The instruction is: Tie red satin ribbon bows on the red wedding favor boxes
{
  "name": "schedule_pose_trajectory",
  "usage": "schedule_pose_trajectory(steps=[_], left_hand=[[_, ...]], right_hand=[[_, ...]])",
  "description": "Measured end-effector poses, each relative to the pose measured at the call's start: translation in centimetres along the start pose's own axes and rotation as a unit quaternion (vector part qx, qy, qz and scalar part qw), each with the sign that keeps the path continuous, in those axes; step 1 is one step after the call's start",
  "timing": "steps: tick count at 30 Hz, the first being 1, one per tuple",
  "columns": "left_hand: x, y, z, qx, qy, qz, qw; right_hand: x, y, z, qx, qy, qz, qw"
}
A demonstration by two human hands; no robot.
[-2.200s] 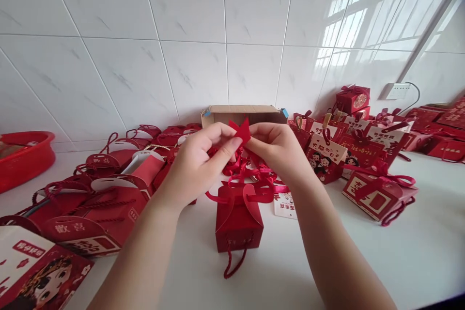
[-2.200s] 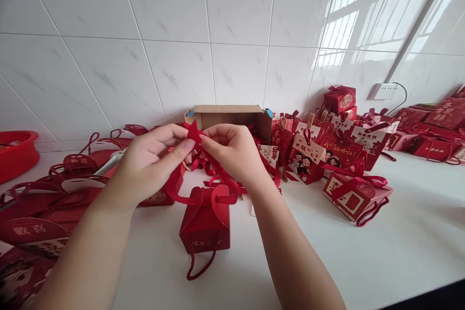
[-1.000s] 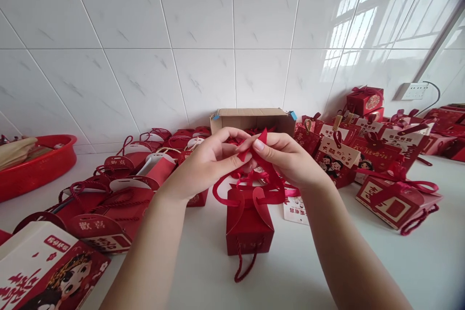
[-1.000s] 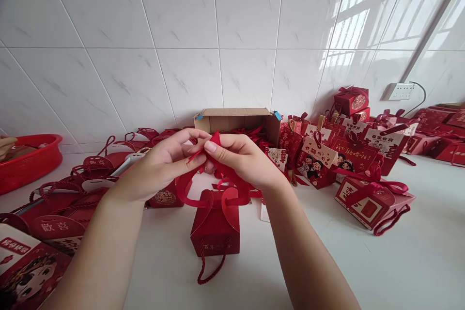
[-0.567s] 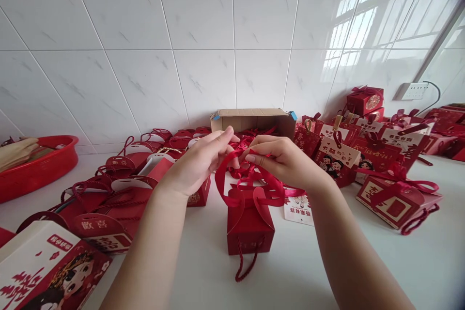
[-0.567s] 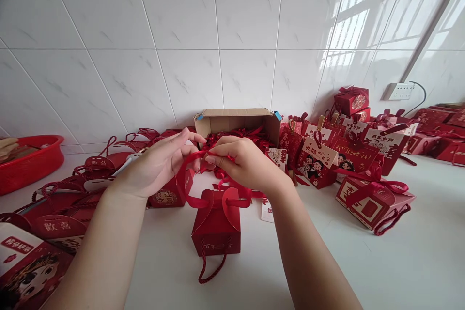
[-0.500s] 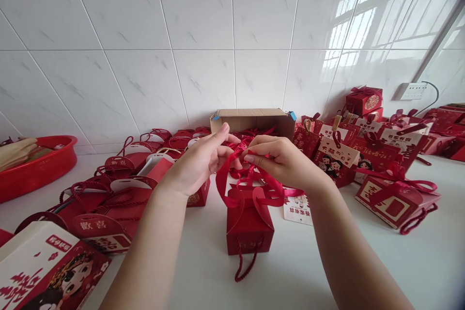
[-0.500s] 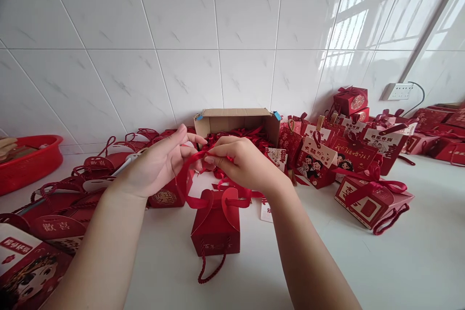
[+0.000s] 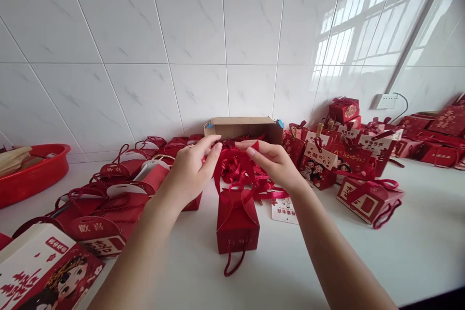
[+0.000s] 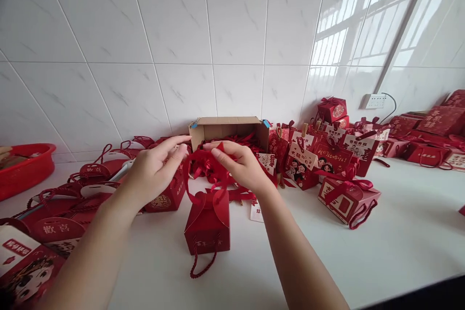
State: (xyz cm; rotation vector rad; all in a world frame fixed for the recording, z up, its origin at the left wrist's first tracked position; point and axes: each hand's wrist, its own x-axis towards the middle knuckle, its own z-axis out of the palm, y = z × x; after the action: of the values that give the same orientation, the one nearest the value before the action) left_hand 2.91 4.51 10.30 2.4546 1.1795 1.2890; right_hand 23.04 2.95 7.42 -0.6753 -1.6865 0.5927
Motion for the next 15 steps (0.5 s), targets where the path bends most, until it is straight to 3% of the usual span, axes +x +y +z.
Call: schedule_pose_trajectory(steps=[4, 6, 10, 12, 15], left_hand=[[-1.7, -1.6, -0.6, 0.154, 0.093, 0.095, 0.979], [-2.7, -2.8, -1.3, 0.200, 0.117, 0.120, 0.965], [-4.9, -5.2, -2.6, 0.276, 0.140, 0.134, 0.942], [-6.2, -6.6, -3.0, 0.310, 0.126, 0.138, 0.932], [-8.0, -8.8, -3.0, 0.349, 0.090, 0.118, 0.925]], right_hand=[[-2.4, 0.0, -0.4, 0.017, 0.158, 0.072, 0.985], [-4.0, 0.4, -1.0, -0.022, 0.203, 0.104, 0.973], [-7.8, 2.2, -2.8, -0.193, 0.219, 0.173, 0.941], [-9.8, 3.2, -3.8, -0.285, 0.211, 0.208, 0.912], [-12.6, 4.4, -5.0, -0.331, 0.206, 0.231, 0.891]])
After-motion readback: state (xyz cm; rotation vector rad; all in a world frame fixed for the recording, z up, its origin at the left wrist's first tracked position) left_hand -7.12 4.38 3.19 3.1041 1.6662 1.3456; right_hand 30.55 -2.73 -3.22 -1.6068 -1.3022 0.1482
